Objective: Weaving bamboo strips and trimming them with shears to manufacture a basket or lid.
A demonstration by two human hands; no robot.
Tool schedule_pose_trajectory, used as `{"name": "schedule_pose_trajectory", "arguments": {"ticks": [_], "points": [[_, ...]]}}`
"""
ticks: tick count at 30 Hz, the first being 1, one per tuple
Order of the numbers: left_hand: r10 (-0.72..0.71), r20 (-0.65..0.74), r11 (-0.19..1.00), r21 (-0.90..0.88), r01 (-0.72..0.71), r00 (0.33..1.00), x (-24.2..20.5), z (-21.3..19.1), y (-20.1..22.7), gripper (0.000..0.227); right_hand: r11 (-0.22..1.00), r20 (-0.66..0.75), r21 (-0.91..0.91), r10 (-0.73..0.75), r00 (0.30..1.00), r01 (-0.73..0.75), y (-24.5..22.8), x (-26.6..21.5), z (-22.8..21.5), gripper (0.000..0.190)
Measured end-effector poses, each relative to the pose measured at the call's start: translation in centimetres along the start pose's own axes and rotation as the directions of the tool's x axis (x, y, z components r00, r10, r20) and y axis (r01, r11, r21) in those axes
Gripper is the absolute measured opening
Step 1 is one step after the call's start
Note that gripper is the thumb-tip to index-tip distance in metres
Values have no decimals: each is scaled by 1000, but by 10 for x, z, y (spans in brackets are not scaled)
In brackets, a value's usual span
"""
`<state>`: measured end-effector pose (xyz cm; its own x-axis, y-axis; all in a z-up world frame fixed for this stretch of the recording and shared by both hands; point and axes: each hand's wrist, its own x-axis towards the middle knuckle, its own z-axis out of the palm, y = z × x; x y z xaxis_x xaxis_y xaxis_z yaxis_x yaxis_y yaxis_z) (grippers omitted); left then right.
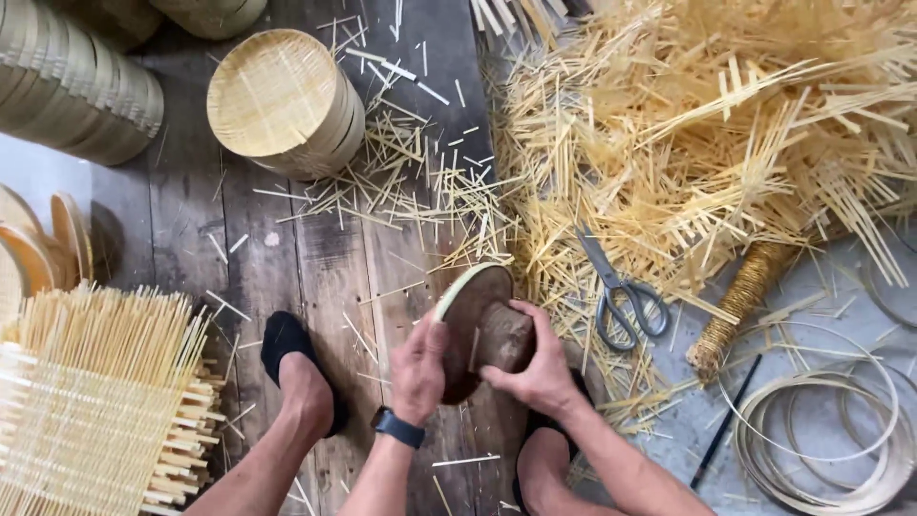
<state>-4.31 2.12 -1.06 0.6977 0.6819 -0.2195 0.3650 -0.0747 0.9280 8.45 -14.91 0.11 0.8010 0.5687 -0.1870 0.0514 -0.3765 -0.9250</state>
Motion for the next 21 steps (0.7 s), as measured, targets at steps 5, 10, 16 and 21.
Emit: {"name": "schedule_pose_trajectory", "arguments": {"ticks": [5,10,16,21], "points": [[-367,-200,854,315,415,908,31,-50,-75,65,639,204,717,190,960,-279,51,-13,-53,84],[-158,-333,967,141,215,930,54,-52,-115,63,486,24,868,162,986,-101,81,-15,-88,80],[153,107,634,752,-181,982,4,36,-55,91,579,-107,815,171,979,-13,100,-29,-83,78],[195,-60,687,721,-93,979,14,100,-70,92,652,-82,756,170,982,-50,94,-32,-75,79]]}}
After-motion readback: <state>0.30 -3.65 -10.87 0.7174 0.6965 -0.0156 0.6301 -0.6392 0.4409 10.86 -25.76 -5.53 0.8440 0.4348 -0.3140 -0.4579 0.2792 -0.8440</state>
